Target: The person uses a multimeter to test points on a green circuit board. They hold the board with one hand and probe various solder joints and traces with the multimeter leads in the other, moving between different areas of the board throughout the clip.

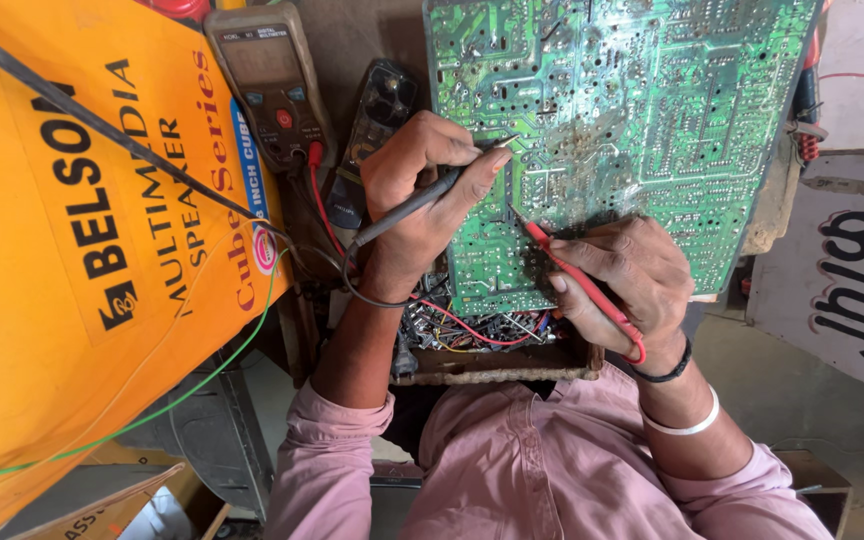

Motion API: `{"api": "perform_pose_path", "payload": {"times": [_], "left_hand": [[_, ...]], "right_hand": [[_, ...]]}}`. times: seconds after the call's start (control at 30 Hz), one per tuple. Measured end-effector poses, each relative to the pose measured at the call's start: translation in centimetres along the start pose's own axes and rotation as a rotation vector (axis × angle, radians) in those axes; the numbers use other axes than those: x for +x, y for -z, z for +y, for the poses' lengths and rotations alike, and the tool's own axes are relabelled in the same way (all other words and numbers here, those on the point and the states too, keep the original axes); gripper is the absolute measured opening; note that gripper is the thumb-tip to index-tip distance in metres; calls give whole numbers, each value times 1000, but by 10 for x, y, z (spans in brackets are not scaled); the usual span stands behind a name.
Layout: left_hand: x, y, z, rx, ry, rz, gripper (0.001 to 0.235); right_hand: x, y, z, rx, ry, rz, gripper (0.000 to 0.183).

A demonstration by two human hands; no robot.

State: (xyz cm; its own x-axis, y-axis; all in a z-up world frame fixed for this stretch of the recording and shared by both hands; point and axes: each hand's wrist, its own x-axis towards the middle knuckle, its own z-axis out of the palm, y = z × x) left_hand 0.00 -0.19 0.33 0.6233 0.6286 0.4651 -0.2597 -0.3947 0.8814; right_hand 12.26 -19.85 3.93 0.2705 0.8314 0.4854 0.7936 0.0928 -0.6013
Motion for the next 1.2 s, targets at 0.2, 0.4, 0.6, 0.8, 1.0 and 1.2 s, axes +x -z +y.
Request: {"api": "perform_pose_path", "payload": {"times": [0.2,0.4,0.6,0.8,1.0,1.2], "left_hand": [[0,-1,-4,28,-11,4,27],[-3,0,0,40,11,-17,29],[1,-1,4,46,36,-7,30],[-2,-3,3,86,29,-1,32],[-1,-3,-7,107,-29,-6,32],[-1,-2,-11,72,-23,-11,32]], "right_hand": [[6,1,-2,16,5,0,20],[-3,5,4,38,6,-1,19],[-47,13,9,193,-151,343,22],[-70,43,32,371,-373,686,40],[-52,54,18,555,-412,549,54],[-33,57,19,225,-410,137,23]]}}
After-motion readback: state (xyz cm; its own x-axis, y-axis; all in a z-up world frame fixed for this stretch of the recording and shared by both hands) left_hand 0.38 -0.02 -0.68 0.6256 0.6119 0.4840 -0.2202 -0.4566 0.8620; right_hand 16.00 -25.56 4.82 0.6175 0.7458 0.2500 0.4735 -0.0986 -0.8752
